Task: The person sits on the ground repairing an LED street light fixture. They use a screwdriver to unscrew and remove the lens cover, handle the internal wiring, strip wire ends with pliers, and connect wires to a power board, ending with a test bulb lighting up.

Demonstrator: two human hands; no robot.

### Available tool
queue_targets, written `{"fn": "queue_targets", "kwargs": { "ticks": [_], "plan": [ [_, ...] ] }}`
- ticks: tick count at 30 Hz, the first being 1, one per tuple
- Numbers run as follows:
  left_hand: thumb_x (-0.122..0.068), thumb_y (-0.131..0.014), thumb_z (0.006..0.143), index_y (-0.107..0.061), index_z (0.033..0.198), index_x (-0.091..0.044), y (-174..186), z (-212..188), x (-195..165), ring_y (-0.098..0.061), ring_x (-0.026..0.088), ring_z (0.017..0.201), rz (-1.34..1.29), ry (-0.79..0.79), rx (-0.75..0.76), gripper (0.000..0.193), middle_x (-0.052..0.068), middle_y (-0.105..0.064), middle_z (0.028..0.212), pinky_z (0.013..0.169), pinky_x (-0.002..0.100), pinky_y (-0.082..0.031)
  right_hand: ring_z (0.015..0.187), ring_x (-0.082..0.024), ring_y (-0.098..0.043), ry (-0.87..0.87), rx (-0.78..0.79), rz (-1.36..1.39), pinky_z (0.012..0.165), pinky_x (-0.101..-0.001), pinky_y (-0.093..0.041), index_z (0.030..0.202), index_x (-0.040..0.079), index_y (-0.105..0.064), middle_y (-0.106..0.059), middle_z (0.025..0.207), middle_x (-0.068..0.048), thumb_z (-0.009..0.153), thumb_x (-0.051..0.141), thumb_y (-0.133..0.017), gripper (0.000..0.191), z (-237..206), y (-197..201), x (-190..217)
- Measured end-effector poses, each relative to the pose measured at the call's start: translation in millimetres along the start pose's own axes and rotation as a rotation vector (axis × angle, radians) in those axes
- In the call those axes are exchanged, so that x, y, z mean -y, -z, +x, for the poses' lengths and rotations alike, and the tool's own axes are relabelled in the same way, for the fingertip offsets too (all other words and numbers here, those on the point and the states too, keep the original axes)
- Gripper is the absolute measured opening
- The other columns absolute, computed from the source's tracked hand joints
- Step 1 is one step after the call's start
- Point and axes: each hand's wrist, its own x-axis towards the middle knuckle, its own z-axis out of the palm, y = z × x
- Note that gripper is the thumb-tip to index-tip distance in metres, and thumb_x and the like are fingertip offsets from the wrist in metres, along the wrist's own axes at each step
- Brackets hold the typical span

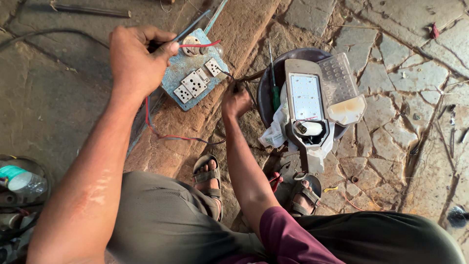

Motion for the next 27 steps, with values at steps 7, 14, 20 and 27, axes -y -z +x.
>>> {"fn": "queue_targets", "kwargs": {
  "ticks": [7, 14, 20, 27],
  "plan": [
    [0.007, -0.081, 0.091, -0.079, 0.103, 0.002, -3.9, 2.9, 6.4, -0.065, 0.006, 0.064, -0.033, -0.019, 0.008, 0.013, 0.006, -0.076, 0.084, 0.055, 0.022, -0.051, 0.052, -0.008, -0.066, 0.061, 0.055, -0.251, 0.046, -0.0274, -0.055, 0.096, 0.011, -0.08, -0.078, 0.079, -0.005, 0.096, 0.033, -0.067, 0.025, -4.7, 4.7, -3.8],
    [0.007, -0.082, 0.092, -0.078, 0.103, 0.003, -3.6, 3.6, 8.1, -0.066, 0.007, 0.064, -0.005, -0.046, 0.009, 0.013, 0.007, -0.076, 0.083, 0.055, 0.022, -0.051, 0.055, -0.01, -0.067, 0.03, 0.143, -0.314, 0.05, -0.0296, -0.054, 0.096, 0.013, -0.079, -0.078, 0.08, -0.004, 0.097, 0.035, -0.067, 0.025, -6.9, 5.9, 0.0],
    [0.007, -0.081, 0.092, -0.078, 0.103, 0.003, -3.6, 3.1, 5.1, -0.067, 0.007, 0.065, 0.006, -0.051, 0.004, 0.013, 0.007, -0.076, 0.083, 0.055, 0.023, -0.051, 0.06, -0.016, -0.067, 0.208, 0.108, -0.382, 0.056, -0.0349, -0.053, 0.089, 0.009, -0.077, -0.075, 0.076, -0.006, 0.095, 0.033, -0.071, 0.025, 6.0, -5.3, -2.5],
    [0.007, -0.081, 0.092, -0.079, 0.104, 0.002, -2.0, 3.3, 2.0, -0.067, 0.006, 0.065, -0.005, -0.037, 0.004, 0.013, 0.007, -0.077, 0.086, 0.056, 0.022, -0.052, 0.051, -0.013, -0.06, -0.029, 0.223, -0.415, 0.046, -0.0342, -0.046, 0.093, 0.009, -0.077, -0.073, 0.074, -0.005, 0.098, 0.029, -0.067, 0.023, 15.6, -3.2, 2.9]
  ]
}}
